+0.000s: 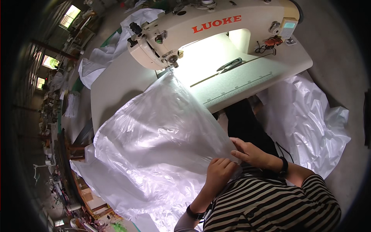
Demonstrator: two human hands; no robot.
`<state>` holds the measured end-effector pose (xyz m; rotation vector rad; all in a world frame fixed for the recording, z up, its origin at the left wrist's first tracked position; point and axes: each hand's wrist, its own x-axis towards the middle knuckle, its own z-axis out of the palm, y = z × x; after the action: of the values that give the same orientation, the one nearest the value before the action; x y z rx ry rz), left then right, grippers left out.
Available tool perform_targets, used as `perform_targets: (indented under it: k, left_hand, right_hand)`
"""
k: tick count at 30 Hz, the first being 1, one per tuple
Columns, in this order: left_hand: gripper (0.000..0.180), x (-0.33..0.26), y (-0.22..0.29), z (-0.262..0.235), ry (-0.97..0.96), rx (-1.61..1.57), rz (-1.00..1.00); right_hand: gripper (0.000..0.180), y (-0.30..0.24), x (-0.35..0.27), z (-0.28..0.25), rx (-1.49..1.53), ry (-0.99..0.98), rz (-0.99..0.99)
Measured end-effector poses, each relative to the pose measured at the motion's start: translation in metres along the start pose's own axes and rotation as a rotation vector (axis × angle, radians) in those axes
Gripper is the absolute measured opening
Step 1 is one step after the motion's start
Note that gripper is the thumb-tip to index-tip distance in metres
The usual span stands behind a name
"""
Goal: Sewing large white plastic or synthetic fabric sheets using an industrial sewing machine.
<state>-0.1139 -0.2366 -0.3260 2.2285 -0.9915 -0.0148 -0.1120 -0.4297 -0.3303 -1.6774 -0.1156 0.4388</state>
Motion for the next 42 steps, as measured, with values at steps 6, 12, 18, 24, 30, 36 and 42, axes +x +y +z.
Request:
perform_targets:
  k: [6,12,18,24,30,36,42]
  left_hand:
    - [0.008,0.002,0.003,0.007,-0.083,-0.166,0.065]
    - [0.014,-0.018,-0.045,-0.036,0.340,-0.017,-0.378]
    - [0.089,-0.096,-0.118,-0.048,0.234,0.727,-0.955]
    - [0.092,-0.167,-0.195,0.023,0.690,-0.395,-1.346]
    - [0.043,-0.189,-0.173,-0.004,1.455,-0.672,-1.135]
    - [0.036,-0.177,-0.150,-0.082,1.486,-0.501,-0.995]
    - [0.043,-0.145,-0.171,-0.115,1.441,-0.454,-0.883]
  right_hand:
    - [0.057,-0.006,0.013,0.014,-0.458,0.157,-0.155]
    - [0.067,0.002,0.005,0.006,-0.647,0.322,-0.271]
    - [0.069,0.003,0.007,0.009,-0.846,0.163,-0.144]
    - [0.066,-0.005,0.014,0.030,-0.733,0.028,-0.131]
    - [0.062,-0.011,0.021,0.047,-0.691,-0.040,-0.178]
    - [0.066,-0.014,0.057,0.054,-0.954,0.008,-0.298]
    - [0.055,-0.030,0.119,0.038,-0.806,0.103,-0.291]
